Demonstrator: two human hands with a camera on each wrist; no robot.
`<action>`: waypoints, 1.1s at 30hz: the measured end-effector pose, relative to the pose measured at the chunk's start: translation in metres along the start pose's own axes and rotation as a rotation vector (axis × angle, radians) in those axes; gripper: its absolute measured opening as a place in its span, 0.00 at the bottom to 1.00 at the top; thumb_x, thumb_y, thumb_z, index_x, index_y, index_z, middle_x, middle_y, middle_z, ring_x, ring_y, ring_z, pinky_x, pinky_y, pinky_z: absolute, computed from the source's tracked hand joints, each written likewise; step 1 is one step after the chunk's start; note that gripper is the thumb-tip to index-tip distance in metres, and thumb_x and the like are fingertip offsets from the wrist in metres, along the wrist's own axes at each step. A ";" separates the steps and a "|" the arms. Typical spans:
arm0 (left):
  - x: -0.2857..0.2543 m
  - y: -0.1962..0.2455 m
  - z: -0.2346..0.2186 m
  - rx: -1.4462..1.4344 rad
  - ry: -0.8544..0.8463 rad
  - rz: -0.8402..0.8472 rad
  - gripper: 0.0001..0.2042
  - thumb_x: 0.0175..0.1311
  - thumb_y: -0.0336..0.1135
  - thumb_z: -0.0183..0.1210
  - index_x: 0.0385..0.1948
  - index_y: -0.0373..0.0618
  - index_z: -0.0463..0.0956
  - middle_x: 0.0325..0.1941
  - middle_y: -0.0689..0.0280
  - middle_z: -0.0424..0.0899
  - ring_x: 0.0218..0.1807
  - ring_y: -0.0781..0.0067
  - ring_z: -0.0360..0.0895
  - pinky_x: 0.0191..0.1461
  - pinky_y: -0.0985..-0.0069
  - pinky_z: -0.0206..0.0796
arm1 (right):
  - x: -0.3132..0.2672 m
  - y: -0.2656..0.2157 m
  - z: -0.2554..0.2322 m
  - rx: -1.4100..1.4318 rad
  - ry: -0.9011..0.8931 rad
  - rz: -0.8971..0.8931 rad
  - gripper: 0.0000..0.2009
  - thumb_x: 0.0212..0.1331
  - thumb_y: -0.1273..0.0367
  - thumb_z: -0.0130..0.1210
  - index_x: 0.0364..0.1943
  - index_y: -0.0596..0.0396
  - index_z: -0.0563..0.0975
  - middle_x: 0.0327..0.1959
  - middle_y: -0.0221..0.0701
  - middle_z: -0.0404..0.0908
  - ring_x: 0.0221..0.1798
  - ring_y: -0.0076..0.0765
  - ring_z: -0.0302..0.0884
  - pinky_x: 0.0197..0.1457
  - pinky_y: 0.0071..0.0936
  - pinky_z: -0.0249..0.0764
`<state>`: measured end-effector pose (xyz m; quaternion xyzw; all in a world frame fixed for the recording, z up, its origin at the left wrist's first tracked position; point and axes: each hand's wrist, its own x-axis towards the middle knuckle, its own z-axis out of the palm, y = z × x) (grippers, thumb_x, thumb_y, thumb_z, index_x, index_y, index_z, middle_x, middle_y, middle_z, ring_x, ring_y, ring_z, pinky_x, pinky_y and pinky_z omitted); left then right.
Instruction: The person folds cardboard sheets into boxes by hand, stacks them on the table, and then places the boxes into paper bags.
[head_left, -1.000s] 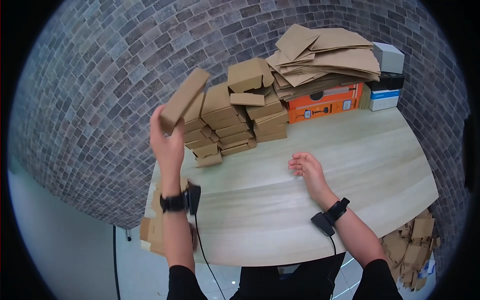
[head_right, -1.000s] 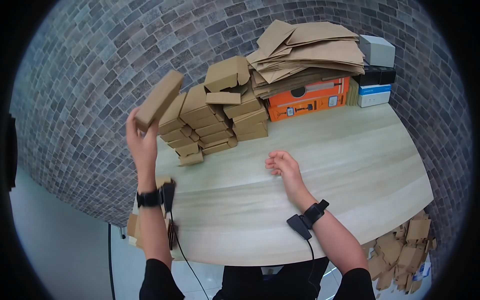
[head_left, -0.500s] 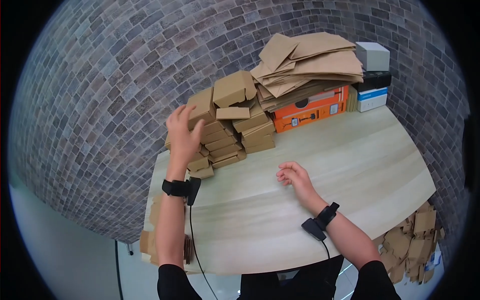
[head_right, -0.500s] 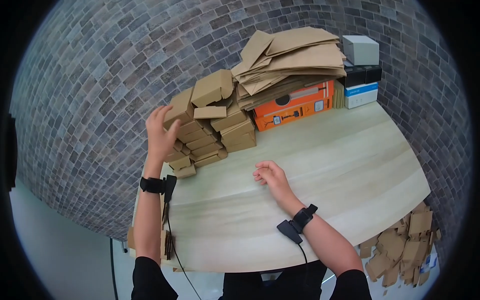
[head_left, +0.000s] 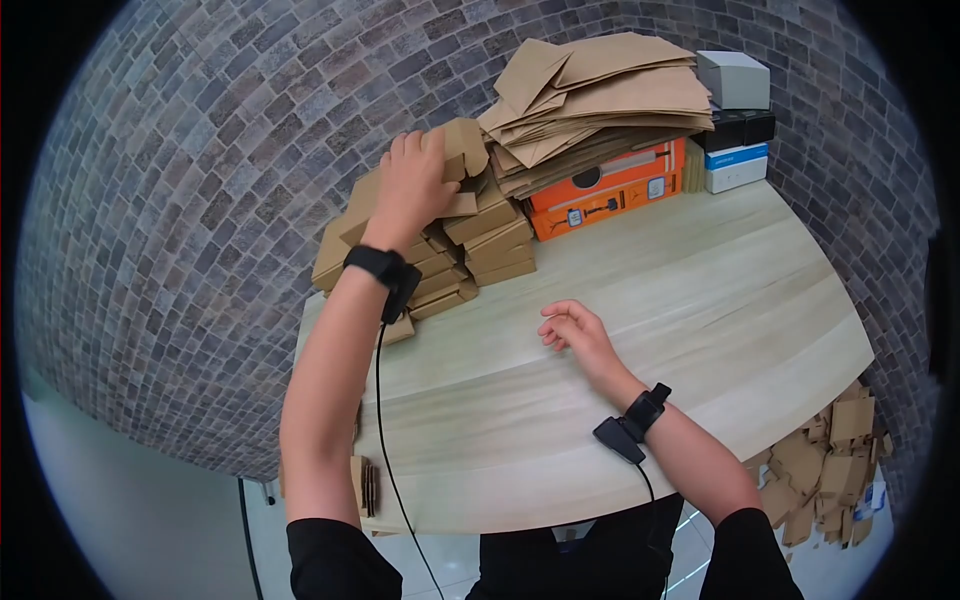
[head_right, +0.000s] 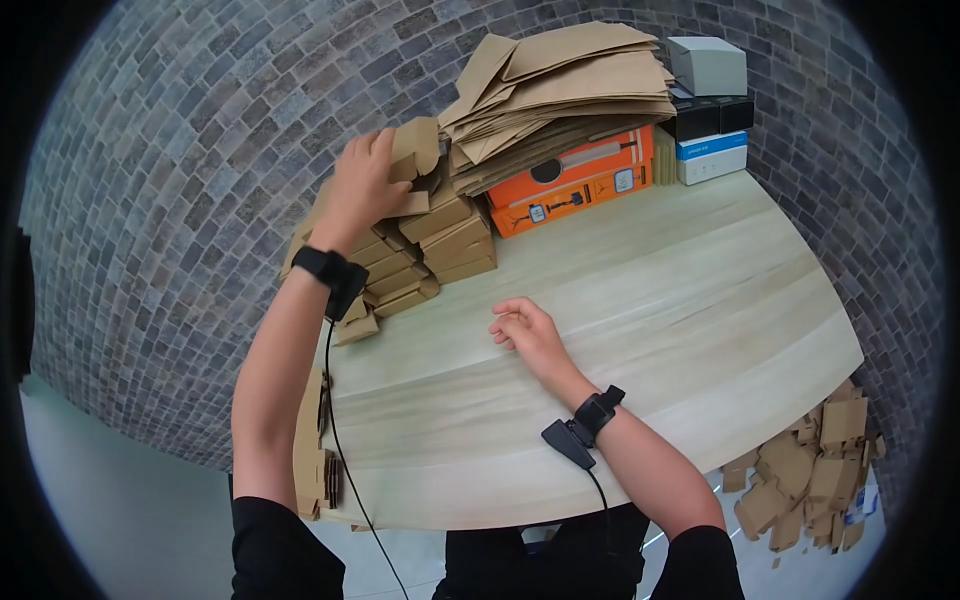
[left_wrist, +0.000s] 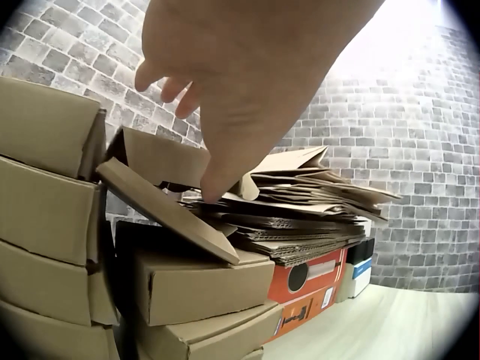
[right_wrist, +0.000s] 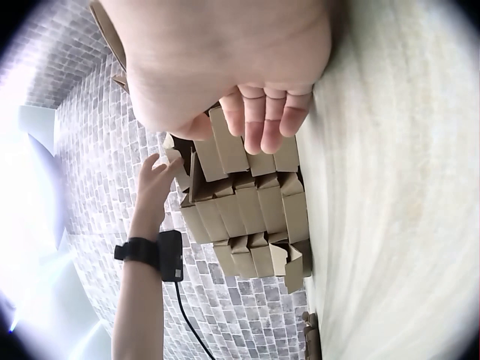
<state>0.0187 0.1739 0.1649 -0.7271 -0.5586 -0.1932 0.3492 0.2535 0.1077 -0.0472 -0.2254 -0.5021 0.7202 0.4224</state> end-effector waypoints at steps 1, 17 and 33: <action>0.003 0.002 0.005 0.118 -0.047 -0.016 0.30 0.51 0.30 0.64 0.60 0.42 0.68 0.54 0.49 0.76 0.61 0.44 0.69 0.62 0.59 0.64 | 0.000 0.000 -0.001 -0.004 0.003 0.000 0.11 0.67 0.67 0.50 0.49 0.57 0.74 0.37 0.30 0.81 0.39 0.22 0.76 0.43 0.21 0.70; -0.006 -0.017 -0.139 -0.102 0.450 -0.186 0.14 0.63 0.25 0.52 0.50 0.42 0.78 0.38 0.52 0.86 0.41 0.59 0.85 0.45 0.67 0.76 | 0.002 -0.007 -0.006 0.180 0.016 0.103 0.16 0.67 0.63 0.48 0.53 0.57 0.72 0.42 0.34 0.81 0.41 0.26 0.78 0.45 0.23 0.72; -0.182 0.032 -0.095 -1.109 0.295 -1.004 0.13 0.65 0.22 0.51 0.50 0.33 0.75 0.31 0.72 0.82 0.30 0.90 0.72 0.30 0.89 0.61 | -0.010 -0.027 -0.011 0.493 -0.553 0.204 0.34 0.67 0.56 0.55 0.72 0.55 0.57 0.67 0.33 0.67 0.65 0.31 0.69 0.68 0.31 0.66</action>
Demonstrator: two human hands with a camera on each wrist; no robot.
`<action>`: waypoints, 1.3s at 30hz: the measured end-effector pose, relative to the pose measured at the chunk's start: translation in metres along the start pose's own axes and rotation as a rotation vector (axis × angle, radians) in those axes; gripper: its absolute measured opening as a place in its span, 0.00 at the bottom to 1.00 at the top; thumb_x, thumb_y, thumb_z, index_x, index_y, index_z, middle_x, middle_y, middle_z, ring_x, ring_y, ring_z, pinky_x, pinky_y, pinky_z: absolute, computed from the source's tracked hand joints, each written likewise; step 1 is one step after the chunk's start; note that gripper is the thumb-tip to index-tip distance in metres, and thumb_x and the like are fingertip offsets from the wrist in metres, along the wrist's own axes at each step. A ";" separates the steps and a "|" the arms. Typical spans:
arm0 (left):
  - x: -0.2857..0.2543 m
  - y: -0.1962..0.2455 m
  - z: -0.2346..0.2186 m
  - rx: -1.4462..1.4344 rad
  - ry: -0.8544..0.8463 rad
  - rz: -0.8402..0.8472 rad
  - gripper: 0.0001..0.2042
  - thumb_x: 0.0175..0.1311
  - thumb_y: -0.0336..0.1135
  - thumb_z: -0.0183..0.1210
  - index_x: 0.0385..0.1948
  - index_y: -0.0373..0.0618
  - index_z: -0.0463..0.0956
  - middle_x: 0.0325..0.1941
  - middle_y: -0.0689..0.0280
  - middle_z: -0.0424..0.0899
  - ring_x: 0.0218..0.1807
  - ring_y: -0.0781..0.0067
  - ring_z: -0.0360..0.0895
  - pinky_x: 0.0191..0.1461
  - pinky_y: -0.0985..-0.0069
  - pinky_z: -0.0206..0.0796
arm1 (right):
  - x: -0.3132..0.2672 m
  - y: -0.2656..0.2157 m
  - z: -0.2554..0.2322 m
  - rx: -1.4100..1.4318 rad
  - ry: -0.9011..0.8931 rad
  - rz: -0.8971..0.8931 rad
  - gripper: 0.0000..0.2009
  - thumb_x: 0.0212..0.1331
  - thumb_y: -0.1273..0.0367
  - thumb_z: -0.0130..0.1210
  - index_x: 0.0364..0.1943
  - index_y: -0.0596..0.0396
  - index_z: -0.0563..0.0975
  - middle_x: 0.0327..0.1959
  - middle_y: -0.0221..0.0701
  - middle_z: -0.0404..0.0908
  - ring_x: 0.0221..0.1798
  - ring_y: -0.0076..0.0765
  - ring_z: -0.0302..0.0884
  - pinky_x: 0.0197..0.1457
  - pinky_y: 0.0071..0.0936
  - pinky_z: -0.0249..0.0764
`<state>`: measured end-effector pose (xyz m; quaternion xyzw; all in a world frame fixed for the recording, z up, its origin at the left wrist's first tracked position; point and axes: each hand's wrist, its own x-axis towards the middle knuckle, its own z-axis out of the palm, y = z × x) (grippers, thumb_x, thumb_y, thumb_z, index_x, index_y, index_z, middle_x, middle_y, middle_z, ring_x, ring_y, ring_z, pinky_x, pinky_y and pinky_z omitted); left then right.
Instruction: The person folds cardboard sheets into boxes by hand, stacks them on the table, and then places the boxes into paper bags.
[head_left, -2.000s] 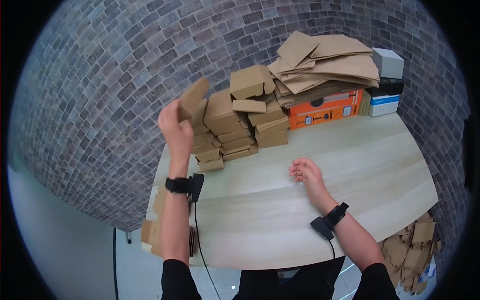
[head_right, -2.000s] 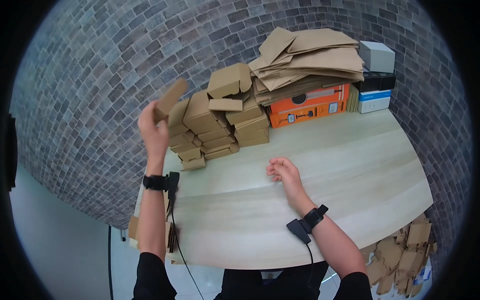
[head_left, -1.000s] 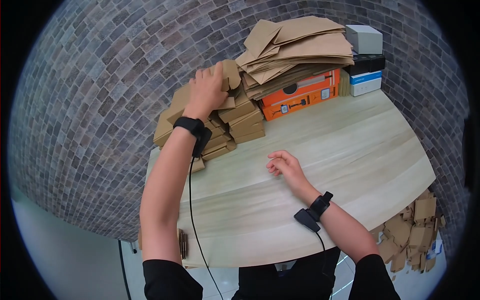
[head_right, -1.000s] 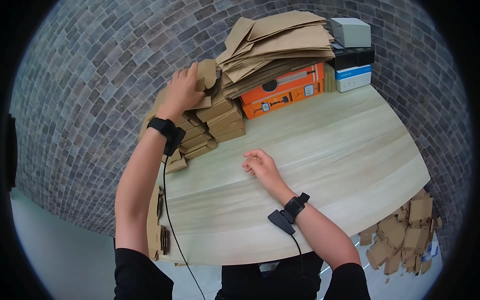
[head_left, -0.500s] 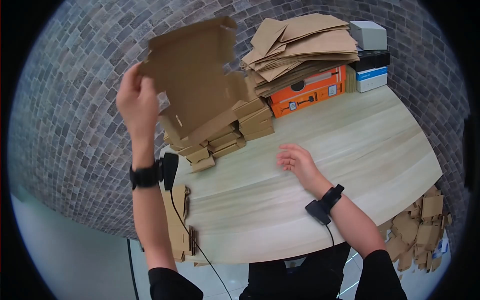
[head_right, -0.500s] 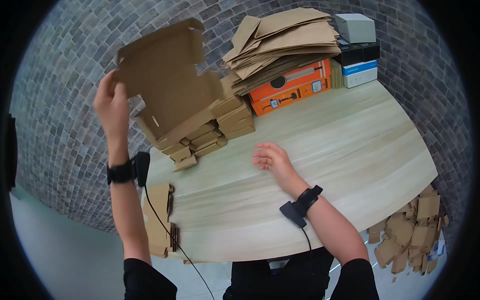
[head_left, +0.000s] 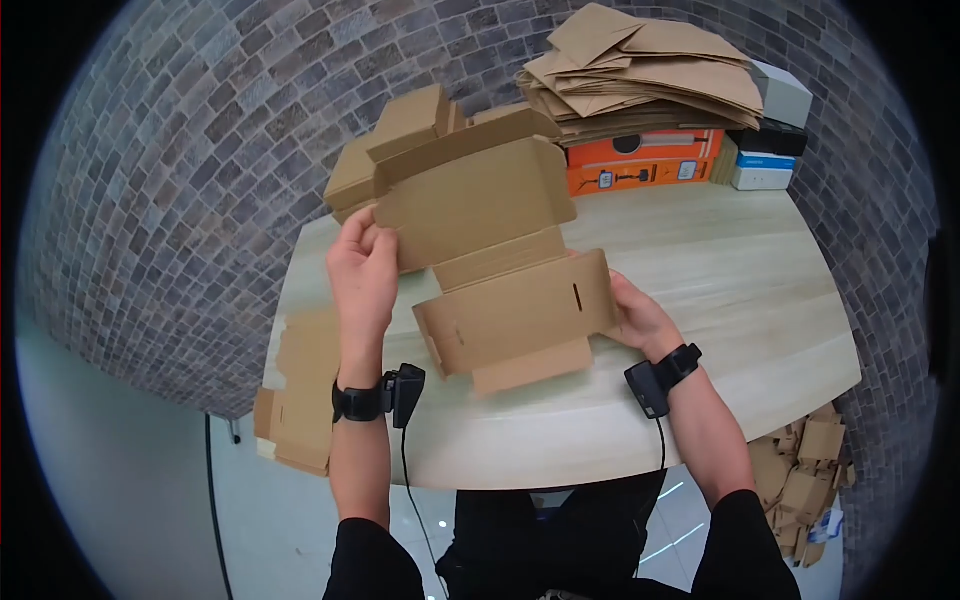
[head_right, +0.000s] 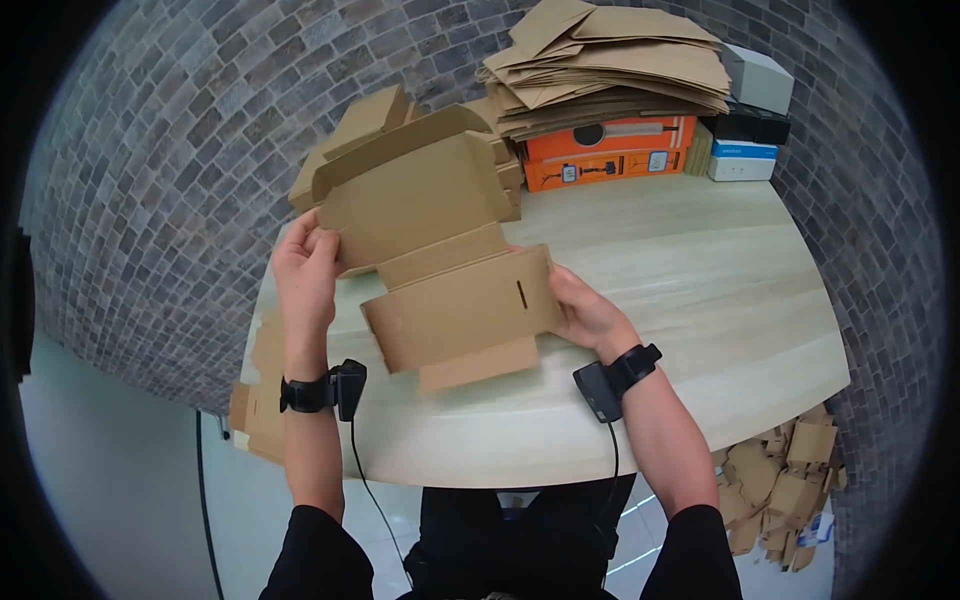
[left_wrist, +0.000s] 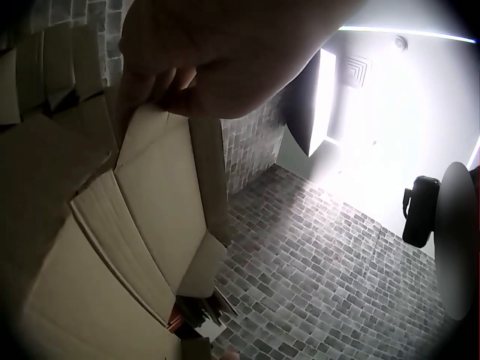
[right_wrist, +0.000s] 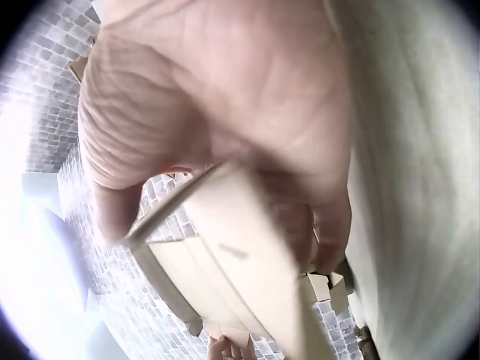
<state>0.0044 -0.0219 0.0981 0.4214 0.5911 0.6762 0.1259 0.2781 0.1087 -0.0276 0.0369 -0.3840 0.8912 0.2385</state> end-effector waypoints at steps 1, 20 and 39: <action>-0.004 -0.005 0.001 0.040 0.020 -0.003 0.13 0.65 0.22 0.51 0.50 0.32 0.75 0.32 0.71 0.83 0.31 0.90 0.73 0.32 0.89 0.62 | 0.000 0.000 0.001 -0.003 0.001 0.017 0.34 0.67 0.56 0.55 0.72 0.55 0.57 0.67 0.33 0.67 0.65 0.31 0.69 0.68 0.31 0.66; -0.062 -0.091 -0.009 -0.311 -0.757 -0.541 0.29 0.66 0.27 0.59 0.68 0.39 0.60 0.66 0.66 0.71 0.63 0.77 0.70 0.62 0.75 0.67 | 0.011 0.004 0.014 -0.364 0.415 -0.037 0.18 0.64 0.73 0.54 0.58 0.54 0.70 0.49 0.28 0.77 0.50 0.25 0.77 0.54 0.25 0.76; -0.067 -0.098 0.001 -0.988 -0.397 -0.681 0.32 0.50 0.15 0.43 0.63 0.45 0.61 0.57 0.63 0.71 0.55 0.71 0.75 0.54 0.76 0.74 | 0.010 0.004 0.000 0.168 0.299 0.034 0.38 0.41 0.82 0.40 0.68 0.63 0.60 0.62 0.44 0.69 0.64 0.44 0.69 0.70 0.37 0.67</action>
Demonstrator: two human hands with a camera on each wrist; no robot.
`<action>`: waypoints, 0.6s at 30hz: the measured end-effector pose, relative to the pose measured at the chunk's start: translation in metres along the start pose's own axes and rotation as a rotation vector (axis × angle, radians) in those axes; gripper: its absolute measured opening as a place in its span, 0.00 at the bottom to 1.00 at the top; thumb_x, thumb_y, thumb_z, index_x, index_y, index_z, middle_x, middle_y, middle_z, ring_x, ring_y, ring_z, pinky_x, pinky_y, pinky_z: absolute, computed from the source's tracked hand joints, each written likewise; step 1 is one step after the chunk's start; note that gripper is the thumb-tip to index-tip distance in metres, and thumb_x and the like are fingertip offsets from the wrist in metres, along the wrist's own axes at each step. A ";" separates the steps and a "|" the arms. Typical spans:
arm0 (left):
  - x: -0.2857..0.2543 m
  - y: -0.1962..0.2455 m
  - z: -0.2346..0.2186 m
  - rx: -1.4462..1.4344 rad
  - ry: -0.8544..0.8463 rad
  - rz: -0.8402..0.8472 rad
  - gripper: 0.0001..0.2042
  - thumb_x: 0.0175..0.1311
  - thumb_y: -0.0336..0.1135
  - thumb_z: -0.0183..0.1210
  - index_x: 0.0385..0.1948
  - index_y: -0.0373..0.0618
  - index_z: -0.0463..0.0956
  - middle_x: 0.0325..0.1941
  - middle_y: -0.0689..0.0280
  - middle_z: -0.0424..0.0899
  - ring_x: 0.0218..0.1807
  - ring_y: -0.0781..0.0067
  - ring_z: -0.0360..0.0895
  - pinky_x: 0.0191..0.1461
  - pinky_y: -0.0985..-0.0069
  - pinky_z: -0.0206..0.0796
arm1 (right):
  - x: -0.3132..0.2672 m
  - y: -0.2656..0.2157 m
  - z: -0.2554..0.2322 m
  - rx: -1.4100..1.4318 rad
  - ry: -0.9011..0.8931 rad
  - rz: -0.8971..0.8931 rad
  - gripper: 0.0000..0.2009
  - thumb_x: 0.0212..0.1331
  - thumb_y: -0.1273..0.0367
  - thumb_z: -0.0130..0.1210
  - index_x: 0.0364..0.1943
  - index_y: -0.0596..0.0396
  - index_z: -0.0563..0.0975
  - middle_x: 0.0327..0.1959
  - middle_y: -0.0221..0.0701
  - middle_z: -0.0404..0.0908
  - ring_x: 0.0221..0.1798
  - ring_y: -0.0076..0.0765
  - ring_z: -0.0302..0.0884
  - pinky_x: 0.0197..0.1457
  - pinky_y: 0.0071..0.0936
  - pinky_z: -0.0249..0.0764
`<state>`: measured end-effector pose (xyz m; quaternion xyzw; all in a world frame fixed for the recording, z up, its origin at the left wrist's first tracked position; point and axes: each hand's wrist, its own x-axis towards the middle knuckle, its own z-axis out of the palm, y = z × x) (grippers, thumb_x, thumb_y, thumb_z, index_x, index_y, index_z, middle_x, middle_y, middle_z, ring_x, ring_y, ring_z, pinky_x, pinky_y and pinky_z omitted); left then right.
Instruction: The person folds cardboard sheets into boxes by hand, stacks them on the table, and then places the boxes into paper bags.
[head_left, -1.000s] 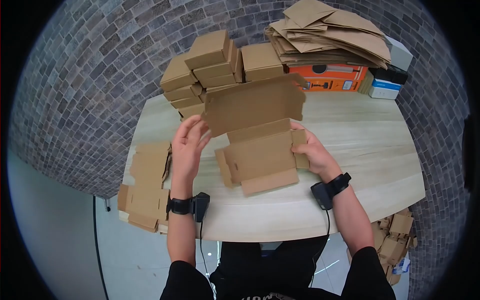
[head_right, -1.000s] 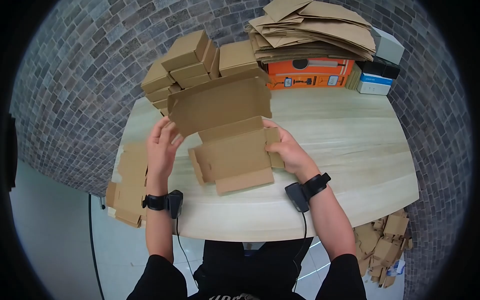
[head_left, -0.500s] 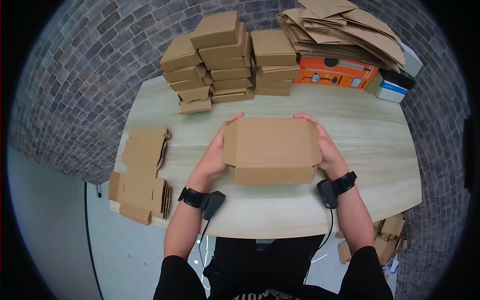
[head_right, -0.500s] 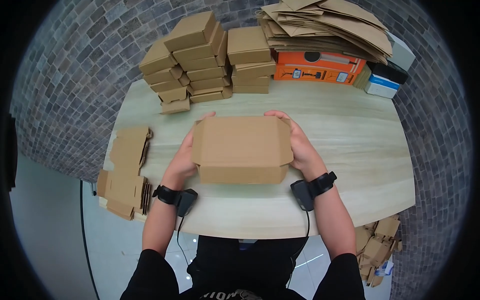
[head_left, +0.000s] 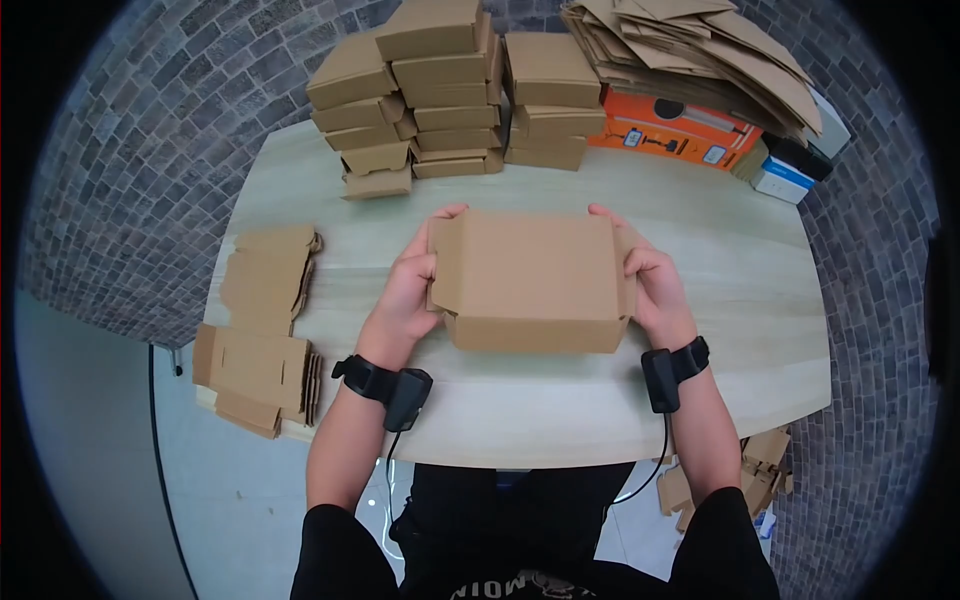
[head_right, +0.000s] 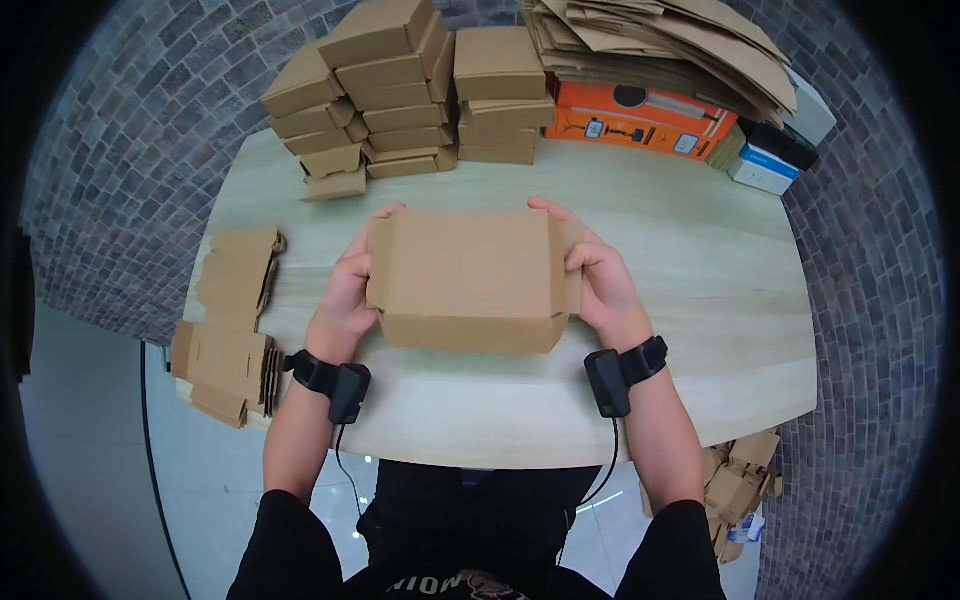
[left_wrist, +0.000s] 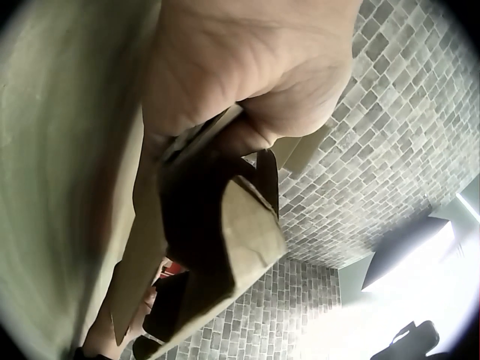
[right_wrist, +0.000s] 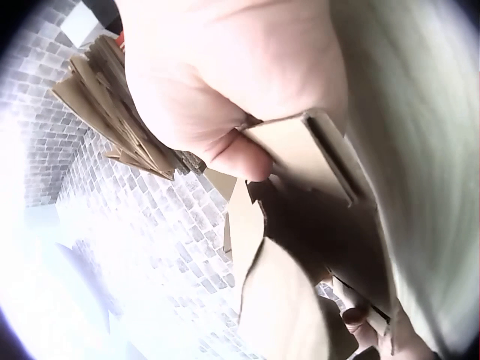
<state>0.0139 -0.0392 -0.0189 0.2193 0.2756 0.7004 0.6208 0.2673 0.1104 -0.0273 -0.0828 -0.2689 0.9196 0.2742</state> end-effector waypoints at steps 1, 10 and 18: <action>0.000 0.000 0.000 0.117 0.008 0.039 0.30 0.51 0.15 0.43 0.61 0.45 0.63 0.56 0.63 0.73 0.55 0.70 0.75 0.55 0.76 0.73 | 0.000 0.001 0.003 0.005 0.012 0.005 0.38 0.41 0.82 0.40 0.68 0.63 0.60 0.62 0.44 0.69 0.64 0.44 0.69 0.70 0.37 0.67; 0.000 -0.018 0.021 0.669 0.065 0.315 0.31 0.47 0.11 0.41 0.57 0.47 0.70 0.57 0.61 0.76 0.60 0.69 0.72 0.61 0.75 0.67 | 0.004 0.011 0.004 -0.429 0.164 -0.087 0.32 0.35 0.85 0.40 0.53 0.59 0.74 0.55 0.42 0.77 0.55 0.36 0.76 0.58 0.29 0.76; -0.008 -0.007 0.021 0.469 -0.135 0.097 0.26 0.69 0.52 0.50 0.64 0.52 0.61 0.68 0.59 0.67 0.67 0.70 0.64 0.66 0.69 0.62 | 0.004 0.022 0.020 -0.377 0.045 -0.179 0.27 0.54 0.73 0.42 0.62 0.59 0.69 0.62 0.48 0.72 0.65 0.43 0.69 0.69 0.36 0.65</action>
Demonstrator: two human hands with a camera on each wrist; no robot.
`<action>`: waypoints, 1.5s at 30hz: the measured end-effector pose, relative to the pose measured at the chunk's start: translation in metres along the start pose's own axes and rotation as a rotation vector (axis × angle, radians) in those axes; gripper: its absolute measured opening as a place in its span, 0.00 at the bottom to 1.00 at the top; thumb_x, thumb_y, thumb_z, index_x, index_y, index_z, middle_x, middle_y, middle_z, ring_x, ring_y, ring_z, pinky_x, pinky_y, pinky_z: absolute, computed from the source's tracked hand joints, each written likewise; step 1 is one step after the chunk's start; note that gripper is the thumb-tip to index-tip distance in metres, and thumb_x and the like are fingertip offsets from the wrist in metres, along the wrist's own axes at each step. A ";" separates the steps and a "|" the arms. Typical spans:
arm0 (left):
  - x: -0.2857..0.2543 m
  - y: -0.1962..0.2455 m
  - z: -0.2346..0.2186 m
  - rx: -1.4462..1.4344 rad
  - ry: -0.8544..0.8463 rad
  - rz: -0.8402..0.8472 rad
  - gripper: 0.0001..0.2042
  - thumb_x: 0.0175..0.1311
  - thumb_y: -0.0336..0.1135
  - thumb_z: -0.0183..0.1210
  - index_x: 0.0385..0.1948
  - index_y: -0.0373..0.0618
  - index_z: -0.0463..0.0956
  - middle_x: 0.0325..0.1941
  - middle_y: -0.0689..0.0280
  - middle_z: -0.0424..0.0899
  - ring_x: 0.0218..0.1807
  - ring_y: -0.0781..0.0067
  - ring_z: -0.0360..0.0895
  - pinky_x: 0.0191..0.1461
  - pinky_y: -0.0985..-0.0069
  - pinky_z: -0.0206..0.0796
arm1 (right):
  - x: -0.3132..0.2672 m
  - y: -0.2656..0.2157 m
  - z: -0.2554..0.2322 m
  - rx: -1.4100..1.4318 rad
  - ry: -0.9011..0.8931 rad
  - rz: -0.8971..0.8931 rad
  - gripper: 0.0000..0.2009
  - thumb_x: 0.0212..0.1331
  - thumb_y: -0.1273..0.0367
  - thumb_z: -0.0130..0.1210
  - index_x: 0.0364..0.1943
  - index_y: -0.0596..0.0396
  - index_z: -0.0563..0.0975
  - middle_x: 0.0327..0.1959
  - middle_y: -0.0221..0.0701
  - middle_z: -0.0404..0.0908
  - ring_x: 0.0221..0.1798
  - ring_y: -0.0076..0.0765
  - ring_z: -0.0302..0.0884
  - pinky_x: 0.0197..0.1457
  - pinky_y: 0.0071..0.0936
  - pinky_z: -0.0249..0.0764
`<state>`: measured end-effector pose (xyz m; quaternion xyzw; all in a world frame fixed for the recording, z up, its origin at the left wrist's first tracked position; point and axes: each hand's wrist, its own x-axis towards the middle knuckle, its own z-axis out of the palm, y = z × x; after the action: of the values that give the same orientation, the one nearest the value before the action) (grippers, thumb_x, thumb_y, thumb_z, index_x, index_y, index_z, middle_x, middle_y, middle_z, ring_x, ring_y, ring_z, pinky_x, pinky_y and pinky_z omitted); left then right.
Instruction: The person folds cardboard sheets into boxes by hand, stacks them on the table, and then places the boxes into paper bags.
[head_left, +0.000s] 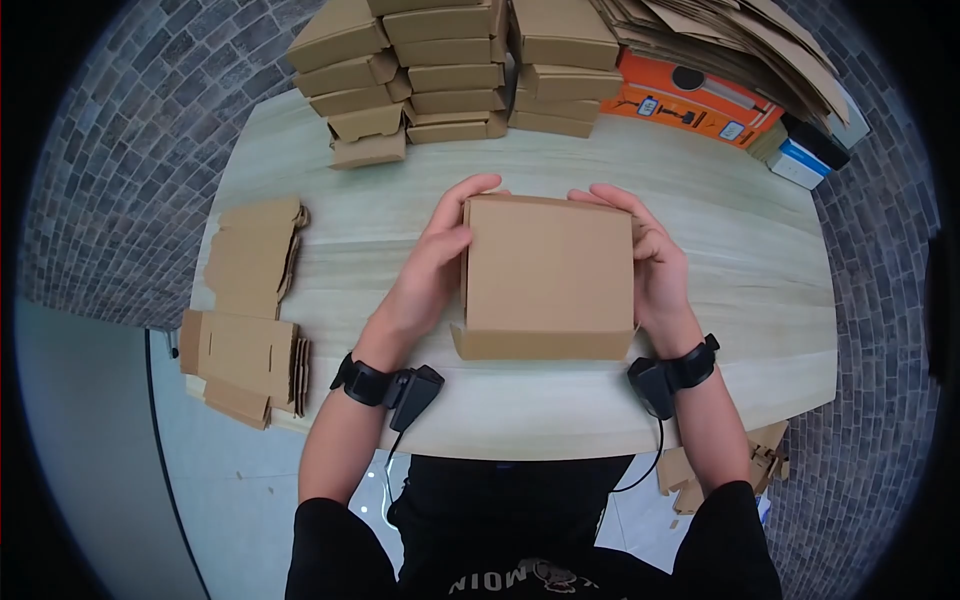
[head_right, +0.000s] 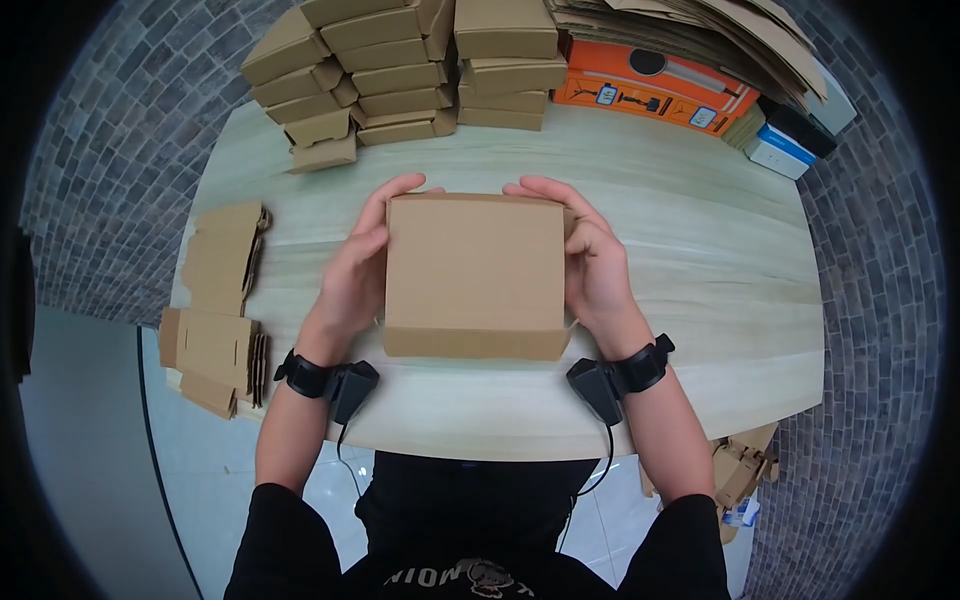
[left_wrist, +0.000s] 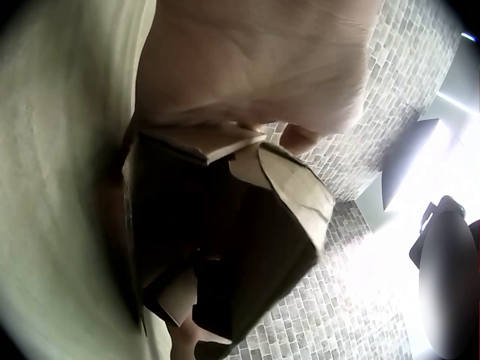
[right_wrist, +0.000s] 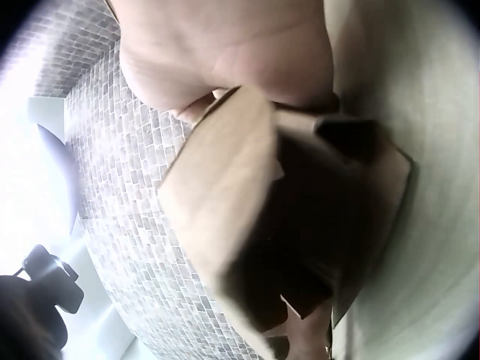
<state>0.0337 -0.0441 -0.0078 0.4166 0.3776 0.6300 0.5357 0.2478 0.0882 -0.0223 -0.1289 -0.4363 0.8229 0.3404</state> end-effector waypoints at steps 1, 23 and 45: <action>-0.002 -0.001 0.002 0.050 0.048 -0.061 0.25 0.71 0.50 0.49 0.65 0.53 0.59 0.64 0.60 0.68 0.65 0.71 0.66 0.65 0.70 0.63 | 0.000 0.000 0.000 -0.001 0.001 0.001 0.27 0.54 0.73 0.42 0.62 0.59 0.69 0.62 0.48 0.72 0.65 0.43 0.69 0.69 0.36 0.65; -0.002 0.006 -0.019 -0.239 0.230 -0.234 0.23 0.71 0.34 0.42 0.66 0.38 0.64 0.67 0.58 0.71 0.64 0.67 0.71 0.67 0.73 0.64 | -0.012 0.000 0.030 -0.784 -0.169 -0.288 0.38 0.51 0.70 0.60 0.71 0.54 0.59 0.75 0.40 0.50 0.77 0.44 0.47 0.75 0.43 0.53; -0.003 -0.019 0.013 0.519 0.242 0.140 0.33 0.73 0.43 0.51 0.72 0.44 0.43 0.71 0.52 0.55 0.71 0.60 0.57 0.73 0.66 0.50 | -0.011 0.028 0.008 -0.624 0.260 -0.216 0.26 0.70 0.58 0.42 0.67 0.55 0.60 0.66 0.36 0.63 0.68 0.33 0.56 0.73 0.30 0.49</action>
<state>0.0531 -0.0438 -0.0203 0.4866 0.5577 0.5929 0.3172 0.2394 0.0644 -0.0414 -0.2837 -0.6307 0.5859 0.4223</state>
